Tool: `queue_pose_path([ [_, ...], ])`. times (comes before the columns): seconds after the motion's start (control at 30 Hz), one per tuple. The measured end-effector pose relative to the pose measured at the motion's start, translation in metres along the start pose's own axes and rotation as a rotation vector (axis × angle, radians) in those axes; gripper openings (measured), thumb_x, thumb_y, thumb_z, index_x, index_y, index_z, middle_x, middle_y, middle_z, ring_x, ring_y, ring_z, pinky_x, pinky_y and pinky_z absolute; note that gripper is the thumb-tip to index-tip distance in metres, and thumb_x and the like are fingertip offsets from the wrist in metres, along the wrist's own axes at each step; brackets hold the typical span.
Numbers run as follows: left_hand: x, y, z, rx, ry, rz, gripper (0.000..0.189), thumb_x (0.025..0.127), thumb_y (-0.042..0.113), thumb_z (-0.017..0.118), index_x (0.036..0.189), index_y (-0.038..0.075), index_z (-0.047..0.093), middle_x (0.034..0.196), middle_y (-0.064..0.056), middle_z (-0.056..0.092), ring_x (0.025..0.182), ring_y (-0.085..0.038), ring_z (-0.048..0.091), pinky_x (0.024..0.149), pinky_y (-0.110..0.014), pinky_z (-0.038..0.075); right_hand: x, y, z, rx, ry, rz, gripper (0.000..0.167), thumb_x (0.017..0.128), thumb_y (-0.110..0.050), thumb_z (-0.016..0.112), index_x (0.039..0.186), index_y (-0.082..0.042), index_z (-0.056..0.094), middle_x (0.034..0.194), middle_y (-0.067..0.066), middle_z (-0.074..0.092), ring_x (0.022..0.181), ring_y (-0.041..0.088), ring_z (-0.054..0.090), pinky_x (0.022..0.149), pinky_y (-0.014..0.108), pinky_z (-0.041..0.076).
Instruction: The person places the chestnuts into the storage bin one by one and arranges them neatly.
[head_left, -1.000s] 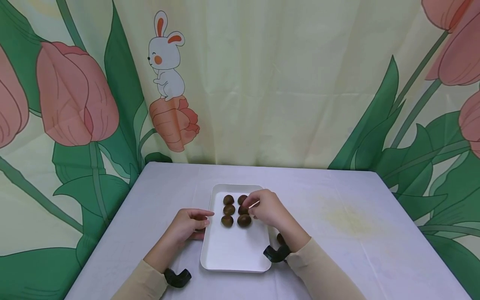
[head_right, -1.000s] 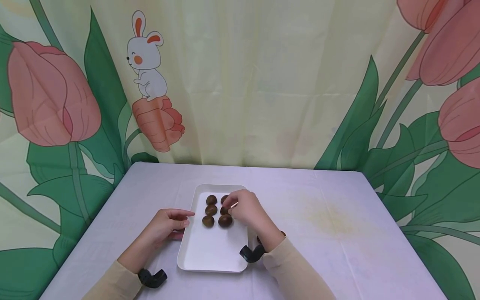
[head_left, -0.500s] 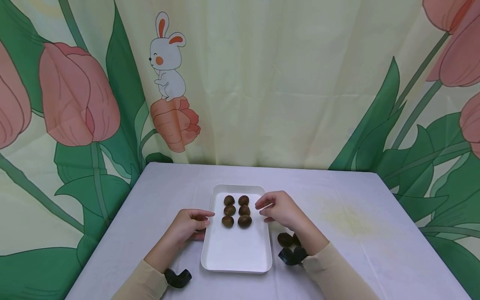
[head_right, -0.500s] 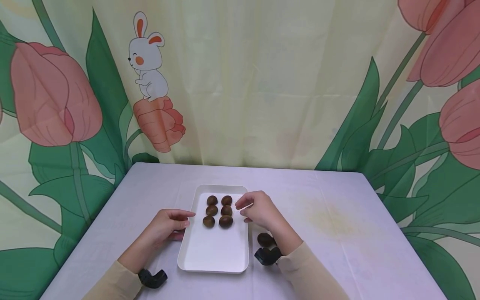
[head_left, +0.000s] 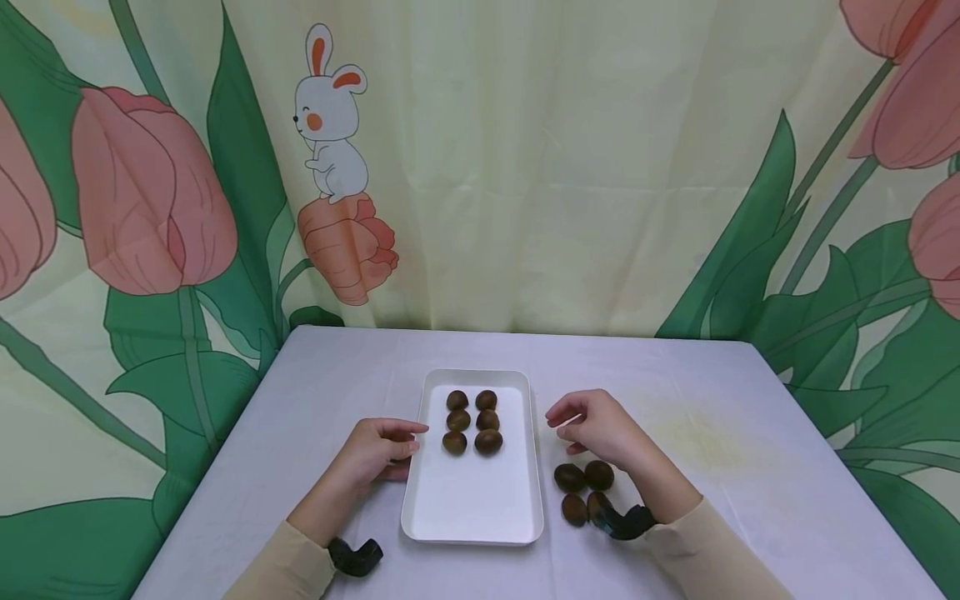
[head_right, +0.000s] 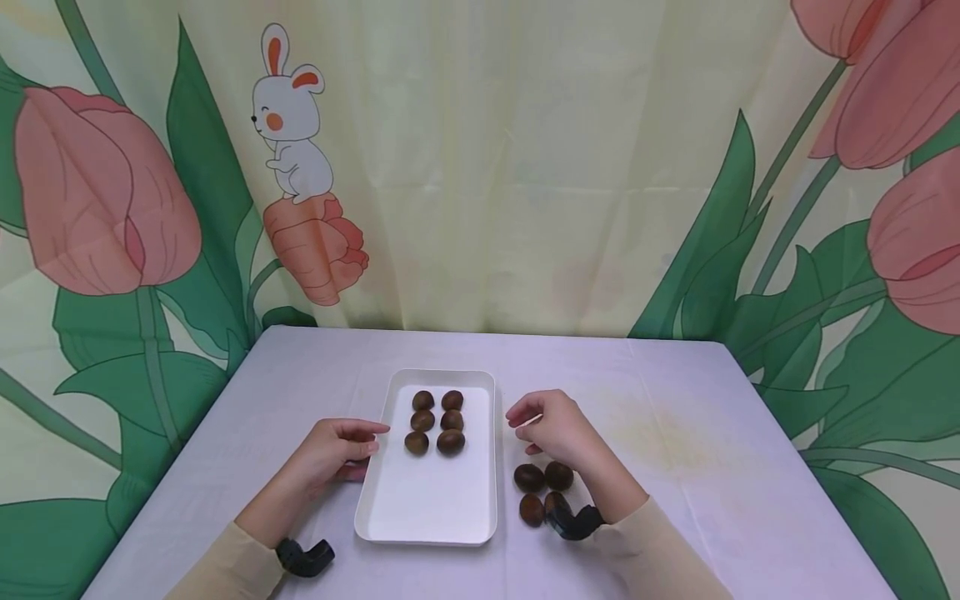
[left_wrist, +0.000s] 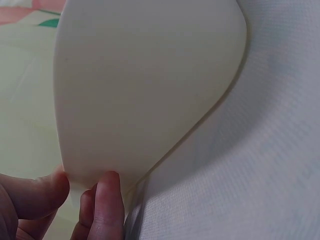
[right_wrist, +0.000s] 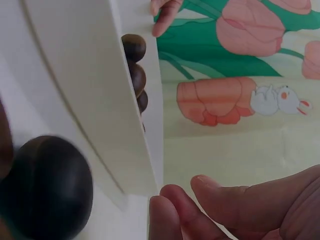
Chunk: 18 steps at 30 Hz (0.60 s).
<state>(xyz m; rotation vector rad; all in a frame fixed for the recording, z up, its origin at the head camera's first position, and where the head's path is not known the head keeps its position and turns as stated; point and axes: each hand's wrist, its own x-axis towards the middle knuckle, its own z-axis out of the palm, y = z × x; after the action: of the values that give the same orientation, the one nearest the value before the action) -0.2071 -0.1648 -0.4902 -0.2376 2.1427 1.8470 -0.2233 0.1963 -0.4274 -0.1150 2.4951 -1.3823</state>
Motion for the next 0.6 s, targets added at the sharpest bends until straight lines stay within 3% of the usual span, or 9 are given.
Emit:
queue_pose_path([
  [0.27, -0.001, 0.002, 0.000, 0.006, 0.004, 0.002, 0.031, 0.096, 0.002, 0.078, 0.127, 0.002, 0.078, 0.110, -0.017, 0.076, 0.080, -0.019, 0.076, 0.068, -0.037, 0.068, -0.012, 0.017, -0.013, -0.071, 0.022, -0.018, 0.021, 0.092, 0.006, 0.070, 0.111, 0.002, 0.077, 0.111, 0.019, 0.077, 0.091, 0.022, 0.072, 0.077, 0.037, 0.067],
  [0.6, -0.002, 0.003, 0.001, -0.003, 0.014, -0.001, 0.030, 0.096, -0.001, 0.076, 0.126, 0.002, 0.079, 0.110, -0.017, 0.074, 0.082, -0.018, 0.076, 0.068, -0.038, 0.069, -0.020, 0.031, -0.022, -0.231, 0.055, 0.029, 0.020, 0.091, -0.004, 0.081, 0.111, -0.006, 0.078, 0.107, 0.008, 0.077, 0.097, 0.020, 0.067, 0.083, 0.037, 0.059],
])
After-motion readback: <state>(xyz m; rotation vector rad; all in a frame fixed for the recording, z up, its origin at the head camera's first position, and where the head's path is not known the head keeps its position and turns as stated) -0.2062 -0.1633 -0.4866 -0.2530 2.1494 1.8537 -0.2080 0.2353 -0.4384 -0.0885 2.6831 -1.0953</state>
